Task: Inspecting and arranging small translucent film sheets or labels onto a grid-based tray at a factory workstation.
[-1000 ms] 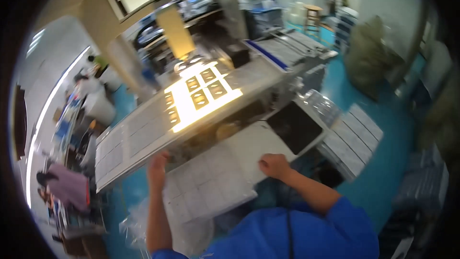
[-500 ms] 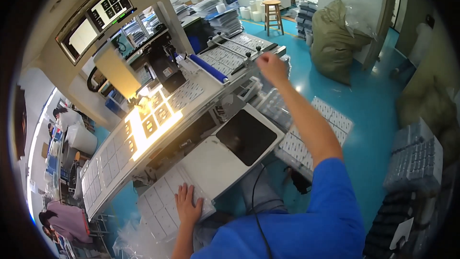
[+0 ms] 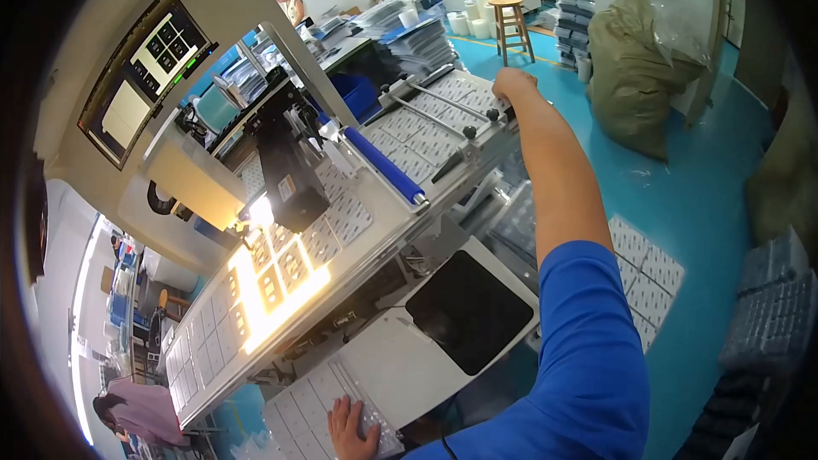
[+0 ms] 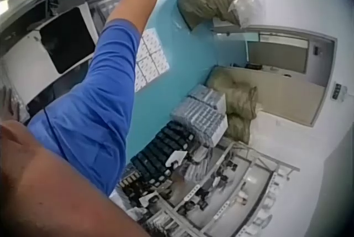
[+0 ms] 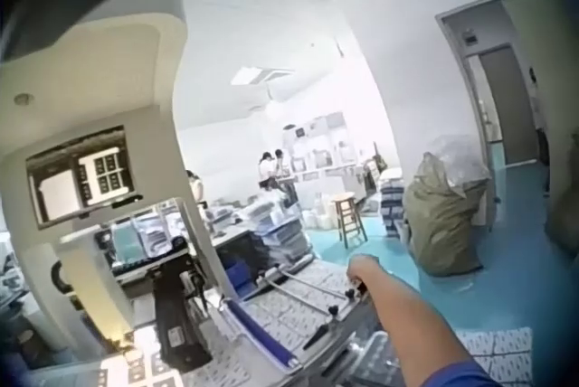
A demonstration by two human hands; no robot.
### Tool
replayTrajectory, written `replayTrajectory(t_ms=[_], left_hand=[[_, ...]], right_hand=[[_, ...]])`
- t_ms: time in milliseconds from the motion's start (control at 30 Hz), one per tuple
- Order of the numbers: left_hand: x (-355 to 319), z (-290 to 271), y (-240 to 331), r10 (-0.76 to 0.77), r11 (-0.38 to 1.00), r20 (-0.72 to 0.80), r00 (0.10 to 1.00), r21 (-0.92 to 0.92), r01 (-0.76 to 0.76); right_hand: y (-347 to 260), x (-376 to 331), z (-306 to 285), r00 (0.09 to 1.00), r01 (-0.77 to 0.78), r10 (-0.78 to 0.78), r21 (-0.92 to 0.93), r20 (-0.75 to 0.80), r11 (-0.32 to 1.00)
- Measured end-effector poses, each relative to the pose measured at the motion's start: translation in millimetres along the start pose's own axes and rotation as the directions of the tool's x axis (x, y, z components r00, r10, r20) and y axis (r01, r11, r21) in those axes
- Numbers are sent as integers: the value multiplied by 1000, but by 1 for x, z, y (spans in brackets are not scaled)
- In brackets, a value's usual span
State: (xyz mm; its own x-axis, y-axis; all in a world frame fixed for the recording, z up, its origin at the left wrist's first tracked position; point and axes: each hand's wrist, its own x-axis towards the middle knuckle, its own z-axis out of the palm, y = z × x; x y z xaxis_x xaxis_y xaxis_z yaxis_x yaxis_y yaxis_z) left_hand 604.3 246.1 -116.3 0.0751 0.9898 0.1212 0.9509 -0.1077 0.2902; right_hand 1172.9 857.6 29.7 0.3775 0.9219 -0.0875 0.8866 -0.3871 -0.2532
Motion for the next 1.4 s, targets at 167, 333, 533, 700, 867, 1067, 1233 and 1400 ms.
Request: replayTrajectory(t_ms=[167,333,533,700,867,1067,1233,1400], left_hand=[[8,0,0,20,1000,18,1000,2,-20],[12,0,0,15,1000,16,1000,11,-16],[8,-8,9,-9,1000,24,1000,9,9],[0,-8,7,15,1000,20,1000,-20,-15],[-6,0,-5,30,999,69,997,-28,-28],[-3,20,-20,43,999,-65,997,9,-43],[-7,18,-18,49,999,-63,997,25,-47],[-10,18,-15,80,996,-60,995,41,-78]], right_hand=[[26,66,23,987,157,-159,-52,-26,986],[76,109,18,963,112,-102,27,-250,993],[127,70,-35,624,48,74,133,-778,990],[190,-17,-149,421,35,-169,-171,-891,985],[227,-119,-215,451,-12,-474,-536,-757,844],[259,-240,-250,531,84,-661,-743,-530,663],[254,-362,-242,784,188,-300,-253,-543,949],[423,-349,-140,710,486,-243,211,-661,848]])
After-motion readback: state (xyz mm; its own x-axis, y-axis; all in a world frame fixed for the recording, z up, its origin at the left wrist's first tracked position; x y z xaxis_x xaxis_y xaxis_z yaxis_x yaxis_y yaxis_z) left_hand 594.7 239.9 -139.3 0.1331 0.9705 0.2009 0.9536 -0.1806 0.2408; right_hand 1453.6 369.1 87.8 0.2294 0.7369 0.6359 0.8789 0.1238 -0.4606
